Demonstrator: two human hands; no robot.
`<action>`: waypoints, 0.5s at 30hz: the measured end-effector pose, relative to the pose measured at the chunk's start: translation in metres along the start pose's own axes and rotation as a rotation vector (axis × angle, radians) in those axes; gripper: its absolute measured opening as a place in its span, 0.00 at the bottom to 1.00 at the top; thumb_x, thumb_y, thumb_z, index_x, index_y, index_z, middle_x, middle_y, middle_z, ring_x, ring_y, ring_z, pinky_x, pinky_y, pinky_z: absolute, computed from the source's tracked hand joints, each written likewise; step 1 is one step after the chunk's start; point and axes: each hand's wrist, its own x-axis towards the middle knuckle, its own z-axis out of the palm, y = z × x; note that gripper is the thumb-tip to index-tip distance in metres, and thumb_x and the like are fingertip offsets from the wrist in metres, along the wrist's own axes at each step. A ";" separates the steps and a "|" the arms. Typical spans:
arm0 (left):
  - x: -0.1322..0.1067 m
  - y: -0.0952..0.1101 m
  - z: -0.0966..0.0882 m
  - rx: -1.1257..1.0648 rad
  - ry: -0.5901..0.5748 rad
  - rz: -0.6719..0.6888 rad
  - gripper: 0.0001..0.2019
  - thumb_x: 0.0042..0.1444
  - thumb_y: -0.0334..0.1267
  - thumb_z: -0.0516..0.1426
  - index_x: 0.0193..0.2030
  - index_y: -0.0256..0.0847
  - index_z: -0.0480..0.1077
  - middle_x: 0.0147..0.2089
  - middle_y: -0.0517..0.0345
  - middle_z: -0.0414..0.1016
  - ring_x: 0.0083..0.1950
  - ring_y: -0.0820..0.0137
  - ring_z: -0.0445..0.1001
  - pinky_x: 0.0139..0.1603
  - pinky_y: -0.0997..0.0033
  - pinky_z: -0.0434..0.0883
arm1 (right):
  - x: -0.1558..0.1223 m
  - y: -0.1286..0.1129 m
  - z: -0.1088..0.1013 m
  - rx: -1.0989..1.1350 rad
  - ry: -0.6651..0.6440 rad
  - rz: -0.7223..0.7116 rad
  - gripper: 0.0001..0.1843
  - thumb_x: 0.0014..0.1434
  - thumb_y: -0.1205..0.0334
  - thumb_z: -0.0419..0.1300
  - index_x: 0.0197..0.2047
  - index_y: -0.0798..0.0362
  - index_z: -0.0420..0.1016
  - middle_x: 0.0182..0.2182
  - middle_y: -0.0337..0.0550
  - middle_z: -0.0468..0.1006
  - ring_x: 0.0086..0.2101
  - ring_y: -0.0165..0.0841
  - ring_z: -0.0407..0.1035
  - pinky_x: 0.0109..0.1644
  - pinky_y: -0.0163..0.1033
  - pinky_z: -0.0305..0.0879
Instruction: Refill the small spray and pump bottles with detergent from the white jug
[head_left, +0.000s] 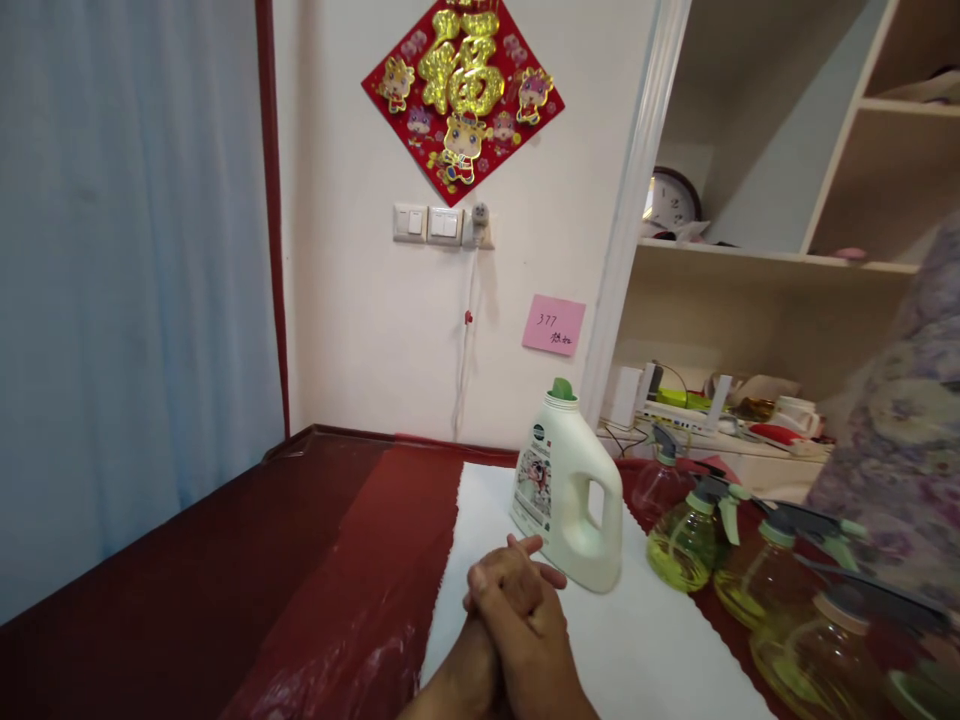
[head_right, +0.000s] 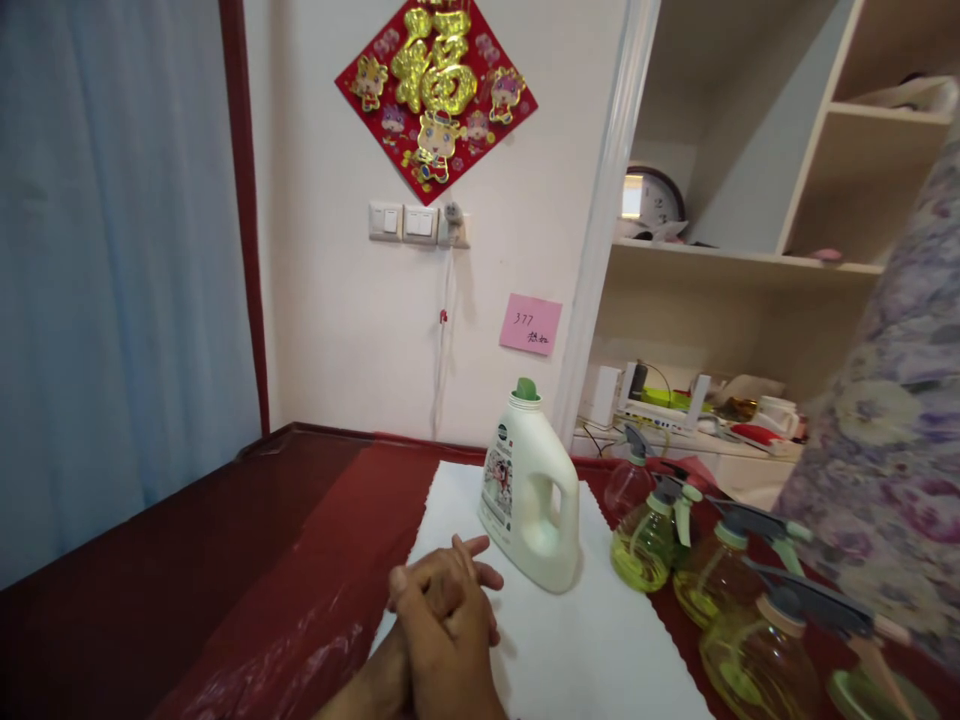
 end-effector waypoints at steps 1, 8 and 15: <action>0.000 0.002 0.003 0.007 0.049 0.015 0.30 0.53 0.58 0.64 0.57 0.41 0.73 0.47 0.52 0.77 0.50 0.56 0.75 0.57 0.56 0.68 | 0.004 -0.005 -0.003 0.051 -0.034 0.043 0.24 0.58 0.37 0.62 0.26 0.50 0.75 0.25 0.42 0.76 0.34 0.40 0.71 0.46 0.46 0.68; 0.003 0.021 0.017 0.310 0.017 0.190 0.28 0.52 0.55 0.67 0.53 0.37 0.73 0.39 0.52 0.78 0.39 0.63 0.74 0.41 0.63 0.69 | 0.029 -0.055 -0.051 0.341 -0.060 0.044 0.25 0.59 0.36 0.62 0.29 0.51 0.73 0.22 0.37 0.70 0.24 0.30 0.65 0.24 0.33 0.61; -0.007 0.028 0.017 0.363 0.104 0.296 0.26 0.61 0.61 0.55 0.46 0.39 0.77 0.36 0.52 0.79 0.38 0.62 0.74 0.45 0.61 0.68 | 0.018 -0.087 -0.112 0.280 0.017 -0.427 0.21 0.69 0.49 0.55 0.30 0.49 0.79 0.20 0.37 0.65 0.20 0.28 0.60 0.21 0.31 0.58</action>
